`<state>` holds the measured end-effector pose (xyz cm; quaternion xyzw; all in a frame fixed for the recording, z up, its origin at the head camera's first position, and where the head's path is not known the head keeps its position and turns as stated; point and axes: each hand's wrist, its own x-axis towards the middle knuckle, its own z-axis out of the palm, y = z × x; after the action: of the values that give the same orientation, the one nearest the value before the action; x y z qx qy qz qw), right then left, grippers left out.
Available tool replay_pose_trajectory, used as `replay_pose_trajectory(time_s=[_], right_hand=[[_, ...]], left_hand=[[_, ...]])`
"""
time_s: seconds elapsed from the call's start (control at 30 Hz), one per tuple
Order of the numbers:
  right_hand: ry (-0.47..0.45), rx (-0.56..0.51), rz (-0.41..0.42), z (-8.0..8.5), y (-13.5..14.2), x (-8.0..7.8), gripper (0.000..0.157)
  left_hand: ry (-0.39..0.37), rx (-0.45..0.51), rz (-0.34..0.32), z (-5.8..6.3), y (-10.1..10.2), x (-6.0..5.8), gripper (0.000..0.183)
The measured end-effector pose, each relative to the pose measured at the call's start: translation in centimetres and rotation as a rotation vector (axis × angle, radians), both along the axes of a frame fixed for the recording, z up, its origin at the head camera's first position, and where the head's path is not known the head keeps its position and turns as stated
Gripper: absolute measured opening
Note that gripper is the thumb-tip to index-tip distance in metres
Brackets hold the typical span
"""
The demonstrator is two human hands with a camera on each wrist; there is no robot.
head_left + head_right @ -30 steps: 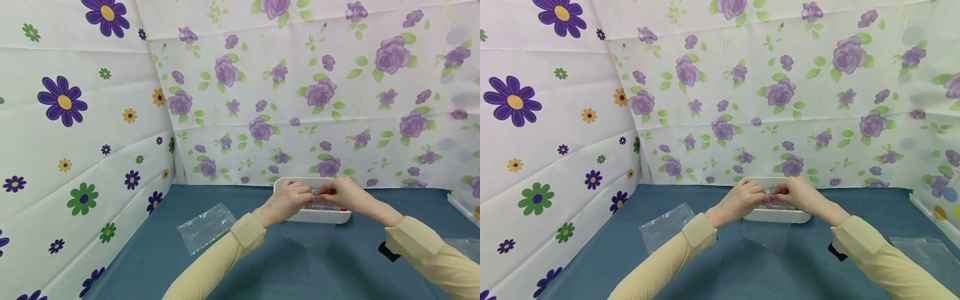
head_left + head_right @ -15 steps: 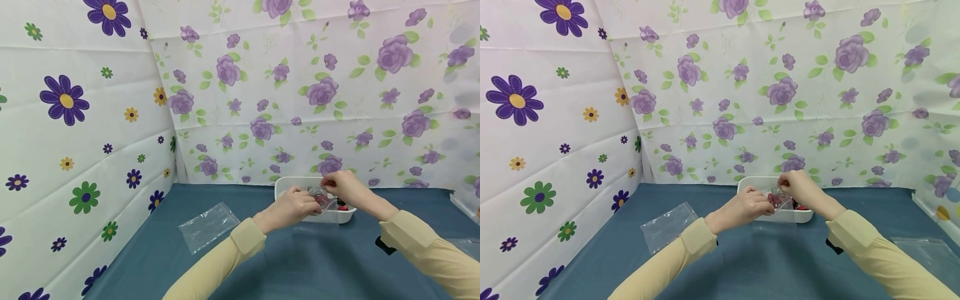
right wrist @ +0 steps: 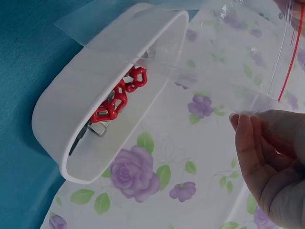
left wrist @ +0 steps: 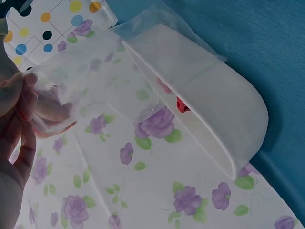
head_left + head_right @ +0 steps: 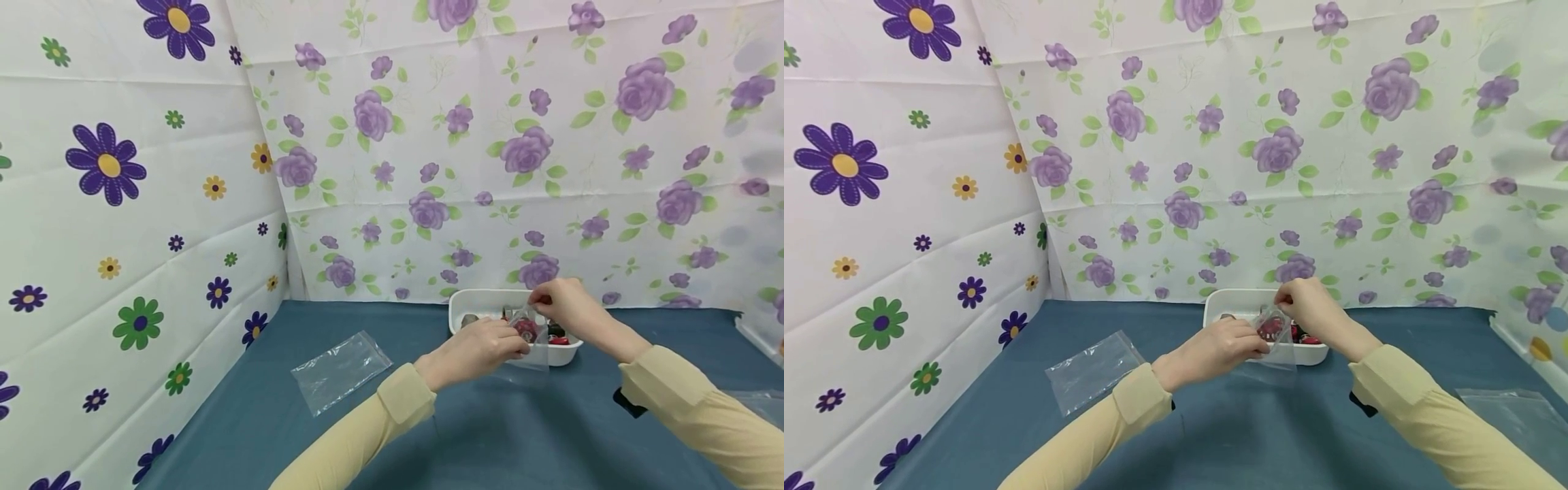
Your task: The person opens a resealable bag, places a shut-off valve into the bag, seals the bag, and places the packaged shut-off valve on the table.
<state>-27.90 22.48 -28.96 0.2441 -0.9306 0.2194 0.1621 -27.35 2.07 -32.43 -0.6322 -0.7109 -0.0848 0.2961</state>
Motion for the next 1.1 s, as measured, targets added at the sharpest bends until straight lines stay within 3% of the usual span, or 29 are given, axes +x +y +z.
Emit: replay_pose_trajectory(time_s=[0.3,0.63,0.87,1.1], right_hand=[[-0.016,-0.016,0.1,-0.4,0.4,0.1,0.012],[0.008,-0.003,0.17,-0.5,1.1,0.1,0.012],[0.016,-0.004,0.206,-0.6,1.4,-0.1,0.009],[0.015,-0.018,0.241,-0.8,1.5,-0.3,0.01]], left_hand=[[0.063,0.085,0.038,-0.1,-0.5,-0.5,0.026],[-0.045,0.167,0.023,1.2,-2.0,-2.3,0.028],[-0.146,0.164,-0.059,1.3,-2.8,-3.3,0.024],[-0.107,0.149,-0.131,0.9,-2.7,-3.4,0.014]])
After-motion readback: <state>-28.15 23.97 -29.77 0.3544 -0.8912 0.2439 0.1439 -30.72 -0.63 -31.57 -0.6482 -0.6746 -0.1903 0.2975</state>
